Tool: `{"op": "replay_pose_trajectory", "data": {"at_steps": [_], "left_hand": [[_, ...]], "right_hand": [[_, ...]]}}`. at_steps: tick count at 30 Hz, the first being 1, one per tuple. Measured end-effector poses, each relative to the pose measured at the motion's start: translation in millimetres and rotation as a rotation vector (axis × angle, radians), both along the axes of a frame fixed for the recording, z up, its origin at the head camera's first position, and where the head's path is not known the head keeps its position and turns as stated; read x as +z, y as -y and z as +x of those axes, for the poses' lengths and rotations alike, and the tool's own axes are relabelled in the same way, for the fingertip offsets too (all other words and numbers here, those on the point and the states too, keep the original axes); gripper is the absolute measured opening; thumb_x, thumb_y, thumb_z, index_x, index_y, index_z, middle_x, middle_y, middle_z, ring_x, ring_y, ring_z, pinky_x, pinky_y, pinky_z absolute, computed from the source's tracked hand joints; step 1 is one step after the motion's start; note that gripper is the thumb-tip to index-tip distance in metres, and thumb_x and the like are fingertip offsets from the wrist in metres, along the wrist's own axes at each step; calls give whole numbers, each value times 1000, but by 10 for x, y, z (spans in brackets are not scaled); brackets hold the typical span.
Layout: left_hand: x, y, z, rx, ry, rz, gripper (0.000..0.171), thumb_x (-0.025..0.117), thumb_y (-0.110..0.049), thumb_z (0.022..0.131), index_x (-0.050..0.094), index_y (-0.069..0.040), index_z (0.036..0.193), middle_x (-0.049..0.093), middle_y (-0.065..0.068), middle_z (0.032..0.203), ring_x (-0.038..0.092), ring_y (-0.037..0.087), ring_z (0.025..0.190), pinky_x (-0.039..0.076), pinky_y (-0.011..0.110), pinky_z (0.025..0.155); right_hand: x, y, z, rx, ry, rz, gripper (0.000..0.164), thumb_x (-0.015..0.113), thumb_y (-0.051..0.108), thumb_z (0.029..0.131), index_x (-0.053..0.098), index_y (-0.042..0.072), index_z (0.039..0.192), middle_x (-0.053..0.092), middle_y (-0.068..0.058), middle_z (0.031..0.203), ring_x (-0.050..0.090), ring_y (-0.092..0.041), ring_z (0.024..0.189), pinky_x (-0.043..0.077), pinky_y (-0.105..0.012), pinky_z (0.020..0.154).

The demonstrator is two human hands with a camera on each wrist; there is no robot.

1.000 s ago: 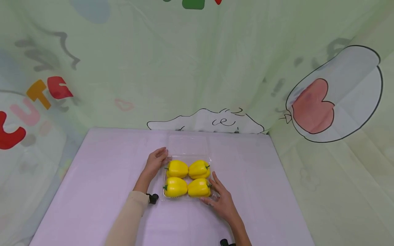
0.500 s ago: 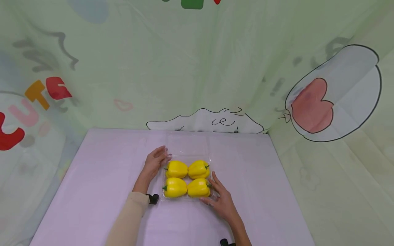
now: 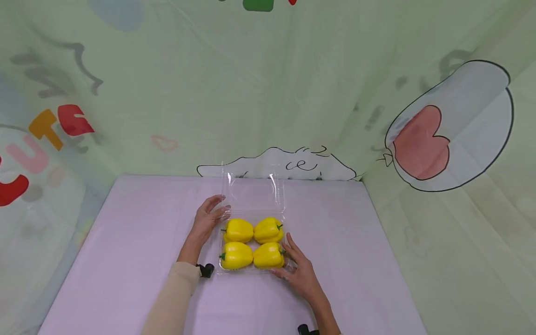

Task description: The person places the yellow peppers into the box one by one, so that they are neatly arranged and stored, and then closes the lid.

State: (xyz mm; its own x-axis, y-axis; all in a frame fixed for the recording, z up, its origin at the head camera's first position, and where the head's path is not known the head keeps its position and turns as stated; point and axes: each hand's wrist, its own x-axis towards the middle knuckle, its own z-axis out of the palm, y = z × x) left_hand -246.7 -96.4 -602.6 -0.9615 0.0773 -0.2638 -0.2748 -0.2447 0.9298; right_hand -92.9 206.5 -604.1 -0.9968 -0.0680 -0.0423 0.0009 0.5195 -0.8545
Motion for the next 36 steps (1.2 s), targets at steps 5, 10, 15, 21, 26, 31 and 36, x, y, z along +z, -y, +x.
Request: {"op": "replay_pose_trajectory", "data": {"at_steps": [5,10,15,21,26,31,36], "left_hand": [[48,-8,29,22,-15,-41,48,65,-6,104,51,-10,150,52,13,161,70,20,122,62,36,102],[83,-9,56,25,-47,-80,45,65,-6,104,52,-9,147,54,16,159,65,32,132,62,37,102],[104,8,78,24,-79,-101,40,63,-4,104,52,-5,143,54,20,158,65,36,134,64,31,97],[110,23,109,17,-118,-128,34,62,2,103,51,4,136,55,23,156,72,25,123,65,23,90],[129,29,148,11,-141,-159,33,64,3,102,50,10,131,56,25,155,73,25,119,65,21,89],[139,36,197,17,-116,-209,19,66,2,101,57,6,117,62,24,149,71,34,122,65,21,88],[111,59,284,25,-140,-374,12,63,8,99,63,-2,104,65,23,143,67,37,121,65,29,96]], "right_hand": [[-12,-4,-4,-2,-11,30,90,92,33,81,52,8,156,28,1,177,32,-33,162,39,-51,125],[-10,1,-6,-4,-12,45,89,93,33,80,53,8,156,29,1,176,32,-32,162,35,-51,128],[2,7,-5,-2,-8,47,89,93,33,80,53,8,156,29,1,176,32,-32,162,35,-51,128],[10,2,-3,2,1,34,90,92,33,81,51,8,157,28,0,177,32,-33,162,40,-51,124],[11,9,2,6,0,17,90,92,33,81,51,9,157,27,-3,177,33,-35,161,46,-52,119],[4,24,12,9,5,-16,91,92,31,82,49,9,159,25,-4,178,38,-38,158,54,-51,111],[1,42,16,3,10,-21,91,92,29,82,48,8,159,25,-3,178,39,-38,158,56,-50,109]]}}
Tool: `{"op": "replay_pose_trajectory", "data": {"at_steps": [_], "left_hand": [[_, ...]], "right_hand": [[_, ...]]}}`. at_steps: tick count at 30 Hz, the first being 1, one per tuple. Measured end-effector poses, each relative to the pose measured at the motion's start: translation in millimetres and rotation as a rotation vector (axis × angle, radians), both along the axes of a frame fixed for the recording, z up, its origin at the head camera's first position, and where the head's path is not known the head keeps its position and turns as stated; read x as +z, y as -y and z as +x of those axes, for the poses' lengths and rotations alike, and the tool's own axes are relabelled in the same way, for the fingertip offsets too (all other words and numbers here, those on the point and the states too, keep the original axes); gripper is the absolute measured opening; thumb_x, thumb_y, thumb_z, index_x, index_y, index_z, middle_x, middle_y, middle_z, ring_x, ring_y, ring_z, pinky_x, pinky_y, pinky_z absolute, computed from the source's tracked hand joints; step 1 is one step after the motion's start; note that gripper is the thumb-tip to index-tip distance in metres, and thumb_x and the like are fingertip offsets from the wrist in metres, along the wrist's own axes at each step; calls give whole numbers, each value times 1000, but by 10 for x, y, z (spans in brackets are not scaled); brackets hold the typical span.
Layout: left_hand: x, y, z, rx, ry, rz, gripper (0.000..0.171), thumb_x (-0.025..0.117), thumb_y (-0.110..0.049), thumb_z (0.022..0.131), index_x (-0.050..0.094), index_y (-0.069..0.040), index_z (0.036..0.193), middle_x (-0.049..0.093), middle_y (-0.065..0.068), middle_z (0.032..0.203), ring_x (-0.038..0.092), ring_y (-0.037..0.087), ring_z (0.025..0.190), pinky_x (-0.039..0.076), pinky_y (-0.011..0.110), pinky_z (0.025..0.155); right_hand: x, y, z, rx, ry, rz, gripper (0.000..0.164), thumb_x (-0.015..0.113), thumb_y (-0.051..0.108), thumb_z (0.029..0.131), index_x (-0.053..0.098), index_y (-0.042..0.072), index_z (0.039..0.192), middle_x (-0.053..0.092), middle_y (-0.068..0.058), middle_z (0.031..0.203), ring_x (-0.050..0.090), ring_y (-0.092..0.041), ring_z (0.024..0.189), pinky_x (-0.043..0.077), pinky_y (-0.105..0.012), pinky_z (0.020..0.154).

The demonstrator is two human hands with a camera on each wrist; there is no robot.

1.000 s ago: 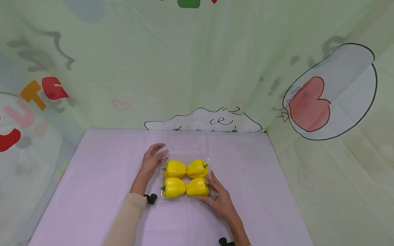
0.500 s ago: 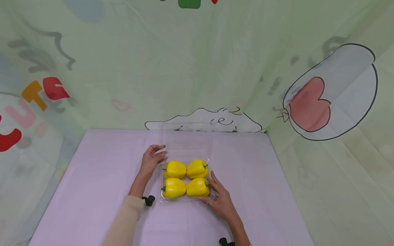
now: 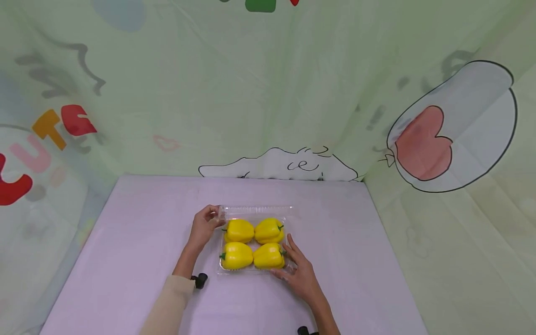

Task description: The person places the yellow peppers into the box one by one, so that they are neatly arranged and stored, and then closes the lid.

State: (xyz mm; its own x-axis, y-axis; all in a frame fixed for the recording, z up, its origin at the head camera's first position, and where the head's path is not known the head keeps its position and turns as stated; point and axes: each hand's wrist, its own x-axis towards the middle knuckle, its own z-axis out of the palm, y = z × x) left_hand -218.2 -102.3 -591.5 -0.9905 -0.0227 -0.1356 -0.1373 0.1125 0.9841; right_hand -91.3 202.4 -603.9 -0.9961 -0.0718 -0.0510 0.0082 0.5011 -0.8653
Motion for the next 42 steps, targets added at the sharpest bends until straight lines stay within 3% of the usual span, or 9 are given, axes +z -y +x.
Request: {"op": "replay_pose_trajectory", "data": {"at_steps": [5,9,12,15,20,24,32,37,42], "left_hand": [[-58,38,111,-9,-39,-103,12,64,7,97,64,-1,107,68,18,143,66,39,128,59,44,111],[-77,92,244,-32,-54,-125,17,67,0,99,69,-4,116,67,13,145,66,36,129,61,40,108],[-74,130,373,-41,-79,-149,25,68,-1,100,72,-8,123,67,13,146,66,37,128,62,38,104],[-70,143,521,-47,-70,-172,34,67,-2,101,72,-12,132,66,14,147,67,38,129,64,40,102],[-44,90,778,-52,-25,-221,39,58,-10,107,66,-19,144,64,12,149,69,34,125,66,32,93],[-1,25,956,-60,-5,-286,41,50,-20,112,58,-24,152,61,8,153,68,26,120,65,24,87],[55,-11,1219,-126,5,-369,51,51,-23,111,45,-26,162,67,9,122,64,12,90,57,20,67],[12,2,1292,-129,-6,-421,57,59,-18,105,48,-27,160,64,1,102,58,8,81,51,20,63],[-29,10,1320,-155,28,-400,65,65,-17,101,45,-29,162,64,-1,97,58,7,77,51,20,63]], "right_hand": [[4,10,0,-17,19,31,90,92,30,81,50,7,157,28,-10,176,41,-41,156,55,-51,110],[-8,17,3,-21,21,28,90,92,30,81,50,7,157,28,-13,176,46,-44,152,57,-44,109],[-20,16,9,-17,22,-25,92,93,26,81,47,8,159,24,-6,178,44,-42,154,60,-37,105],[-25,13,12,-19,10,-28,94,93,28,80,46,10,161,25,-4,178,37,-40,158,60,-39,105],[-36,9,11,-36,-22,52,94,94,33,78,51,13,158,28,-3,176,33,-36,161,45,-52,122],[-56,5,3,-43,-50,81,92,95,31,76,54,12,155,30,-1,176,35,-34,161,35,-53,129],[-64,4,7,-36,-86,78,91,96,28,75,55,10,154,32,-2,175,36,-36,160,33,-56,129],[-75,3,12,-35,-136,95,90,96,26,74,57,8,152,34,-7,174,38,-41,157,36,-59,126],[-83,-1,14,-36,-137,91,90,97,25,73,57,9,153,35,-6,174,39,-40,157,36,-58,126]]}}
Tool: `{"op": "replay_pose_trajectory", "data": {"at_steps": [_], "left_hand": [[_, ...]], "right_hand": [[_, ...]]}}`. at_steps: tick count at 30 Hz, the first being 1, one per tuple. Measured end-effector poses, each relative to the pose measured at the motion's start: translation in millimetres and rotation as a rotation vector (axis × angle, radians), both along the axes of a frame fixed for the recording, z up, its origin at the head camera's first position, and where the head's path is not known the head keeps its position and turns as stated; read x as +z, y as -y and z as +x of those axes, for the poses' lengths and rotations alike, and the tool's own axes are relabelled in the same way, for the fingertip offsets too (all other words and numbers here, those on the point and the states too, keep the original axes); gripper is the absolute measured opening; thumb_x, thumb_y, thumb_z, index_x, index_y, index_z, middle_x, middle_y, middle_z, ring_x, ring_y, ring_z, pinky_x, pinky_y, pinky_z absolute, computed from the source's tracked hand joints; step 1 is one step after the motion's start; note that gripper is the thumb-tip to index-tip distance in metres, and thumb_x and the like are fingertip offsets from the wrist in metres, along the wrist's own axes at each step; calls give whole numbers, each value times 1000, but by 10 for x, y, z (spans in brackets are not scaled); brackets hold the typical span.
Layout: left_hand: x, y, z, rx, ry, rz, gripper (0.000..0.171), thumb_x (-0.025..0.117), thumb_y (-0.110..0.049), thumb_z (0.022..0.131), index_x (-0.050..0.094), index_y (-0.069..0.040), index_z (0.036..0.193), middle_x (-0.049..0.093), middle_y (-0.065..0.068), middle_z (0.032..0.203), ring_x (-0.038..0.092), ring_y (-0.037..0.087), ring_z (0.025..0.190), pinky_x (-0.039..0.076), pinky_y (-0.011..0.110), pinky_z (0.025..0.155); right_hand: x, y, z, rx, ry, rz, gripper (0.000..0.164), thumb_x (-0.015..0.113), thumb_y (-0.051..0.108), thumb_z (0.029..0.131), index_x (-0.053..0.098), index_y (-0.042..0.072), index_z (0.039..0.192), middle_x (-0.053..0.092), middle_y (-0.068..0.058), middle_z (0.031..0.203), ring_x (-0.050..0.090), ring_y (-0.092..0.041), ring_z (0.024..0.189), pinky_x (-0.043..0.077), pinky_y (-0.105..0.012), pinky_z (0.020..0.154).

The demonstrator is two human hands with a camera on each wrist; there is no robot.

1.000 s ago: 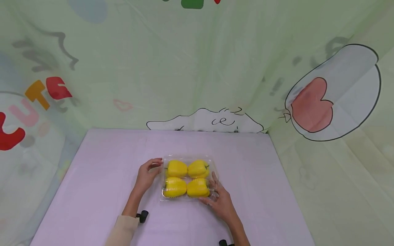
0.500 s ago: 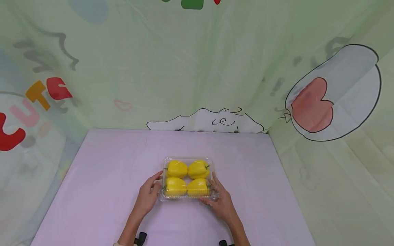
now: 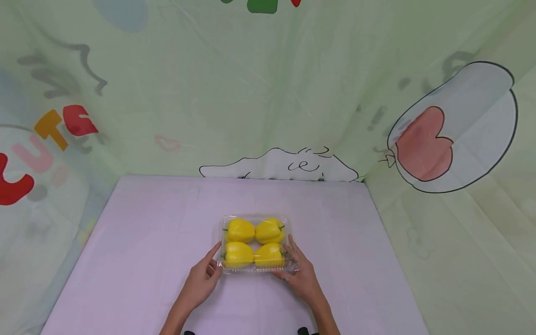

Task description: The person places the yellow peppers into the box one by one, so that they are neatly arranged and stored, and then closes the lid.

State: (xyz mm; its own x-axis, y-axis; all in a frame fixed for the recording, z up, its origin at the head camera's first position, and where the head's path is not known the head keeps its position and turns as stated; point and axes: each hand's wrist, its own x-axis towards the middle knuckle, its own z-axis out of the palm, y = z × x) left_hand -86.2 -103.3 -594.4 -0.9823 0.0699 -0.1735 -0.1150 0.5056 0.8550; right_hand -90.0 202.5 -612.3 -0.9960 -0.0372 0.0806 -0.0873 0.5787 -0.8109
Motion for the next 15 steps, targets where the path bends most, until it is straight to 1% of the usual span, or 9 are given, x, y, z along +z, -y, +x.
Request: {"op": "replay_pose_trajectory", "data": {"at_steps": [8,11,13,15], "left_hand": [[-8,53,-40,-53,82,170,69,66,-17,103,38,-28,165,64,6,92,60,12,65,57,24,54],[-6,74,-46,-67,105,188,69,66,-17,104,37,-28,166,62,7,90,60,14,66,57,25,54],[-4,86,-47,-75,115,182,70,65,-17,104,36,-28,166,62,7,90,60,15,66,57,25,54],[4,95,-52,-78,119,172,69,65,-17,104,36,-28,166,63,7,89,60,16,67,58,25,54]], "right_hand": [[21,3,-7,-8,36,14,91,97,26,73,56,12,154,33,-3,174,37,-36,159,34,-55,129],[23,2,-6,0,32,22,88,96,24,74,57,11,152,34,-6,174,37,-37,159,34,-55,129],[18,1,-5,7,25,23,87,96,23,74,58,11,151,34,-9,174,38,-38,158,35,-56,128],[18,2,-3,2,32,13,86,96,21,73,59,13,150,34,-8,174,38,-38,159,34,-55,128]]}}
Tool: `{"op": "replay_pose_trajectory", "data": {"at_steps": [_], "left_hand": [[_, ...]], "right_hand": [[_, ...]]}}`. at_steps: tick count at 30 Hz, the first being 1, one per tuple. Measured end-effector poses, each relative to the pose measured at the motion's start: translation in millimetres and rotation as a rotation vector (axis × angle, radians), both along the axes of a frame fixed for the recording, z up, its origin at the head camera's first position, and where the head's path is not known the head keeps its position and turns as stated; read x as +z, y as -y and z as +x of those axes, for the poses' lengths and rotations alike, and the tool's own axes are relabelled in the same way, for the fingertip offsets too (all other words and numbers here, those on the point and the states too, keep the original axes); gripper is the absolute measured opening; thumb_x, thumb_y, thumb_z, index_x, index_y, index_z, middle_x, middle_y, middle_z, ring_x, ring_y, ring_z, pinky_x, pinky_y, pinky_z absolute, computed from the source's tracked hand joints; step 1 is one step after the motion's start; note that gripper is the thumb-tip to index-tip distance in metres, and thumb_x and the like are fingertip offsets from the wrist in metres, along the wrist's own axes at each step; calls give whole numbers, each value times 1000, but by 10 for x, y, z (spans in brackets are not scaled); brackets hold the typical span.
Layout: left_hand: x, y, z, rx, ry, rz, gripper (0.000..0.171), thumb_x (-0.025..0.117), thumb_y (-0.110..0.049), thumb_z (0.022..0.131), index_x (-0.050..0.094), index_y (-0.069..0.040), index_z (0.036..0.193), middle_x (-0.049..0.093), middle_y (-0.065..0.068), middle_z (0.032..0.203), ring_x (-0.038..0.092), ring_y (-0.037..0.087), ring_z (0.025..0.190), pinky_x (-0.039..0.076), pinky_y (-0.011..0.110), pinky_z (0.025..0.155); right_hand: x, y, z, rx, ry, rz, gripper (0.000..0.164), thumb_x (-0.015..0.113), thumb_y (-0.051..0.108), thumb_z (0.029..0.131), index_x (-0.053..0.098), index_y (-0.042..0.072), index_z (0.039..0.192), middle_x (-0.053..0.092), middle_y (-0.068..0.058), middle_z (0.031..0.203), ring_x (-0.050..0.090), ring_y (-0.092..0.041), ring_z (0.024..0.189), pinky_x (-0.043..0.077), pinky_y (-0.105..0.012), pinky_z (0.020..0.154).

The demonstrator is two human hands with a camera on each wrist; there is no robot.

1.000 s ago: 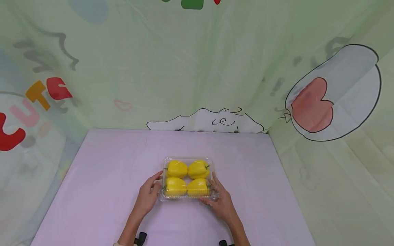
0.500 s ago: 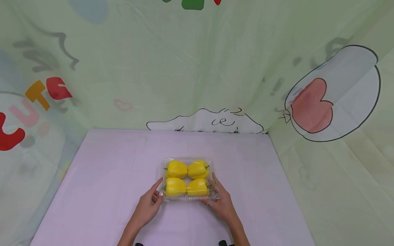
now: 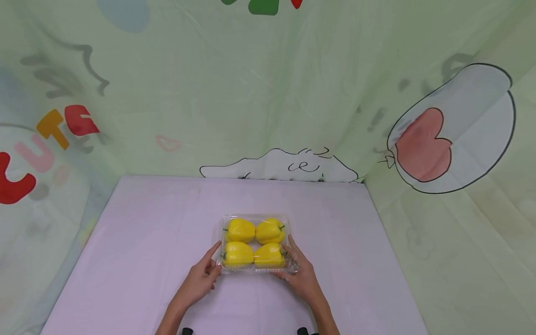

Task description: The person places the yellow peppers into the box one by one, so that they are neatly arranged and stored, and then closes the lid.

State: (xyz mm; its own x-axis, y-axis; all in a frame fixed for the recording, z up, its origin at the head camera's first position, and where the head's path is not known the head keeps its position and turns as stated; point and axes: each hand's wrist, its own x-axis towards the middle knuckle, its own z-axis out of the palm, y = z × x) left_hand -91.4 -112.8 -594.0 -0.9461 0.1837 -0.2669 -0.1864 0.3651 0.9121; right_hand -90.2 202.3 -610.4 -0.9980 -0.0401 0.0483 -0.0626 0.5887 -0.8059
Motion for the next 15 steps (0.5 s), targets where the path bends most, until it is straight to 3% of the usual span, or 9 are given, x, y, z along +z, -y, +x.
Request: {"op": "replay_pose_trajectory", "data": {"at_steps": [6,12,15], "left_hand": [[27,12,-11,3,2,7,69,64,-13,104,37,-23,166,64,7,88,62,20,68,59,26,55],[32,1,-4,10,13,10,69,63,-10,104,36,-21,166,62,7,88,60,15,65,59,27,55],[30,-3,-11,22,18,3,70,63,-9,103,36,-22,166,62,6,87,60,15,65,58,26,55]], "right_hand": [[-11,-27,1,10,31,-8,89,97,23,71,59,19,151,30,-4,176,35,-36,160,33,-54,129],[16,-135,-4,95,144,-94,102,98,31,72,47,24,161,17,1,180,21,-37,165,27,-61,131],[30,-192,-13,124,197,-193,112,97,25,76,33,22,168,11,-3,181,24,-41,164,40,-56,126]]}}
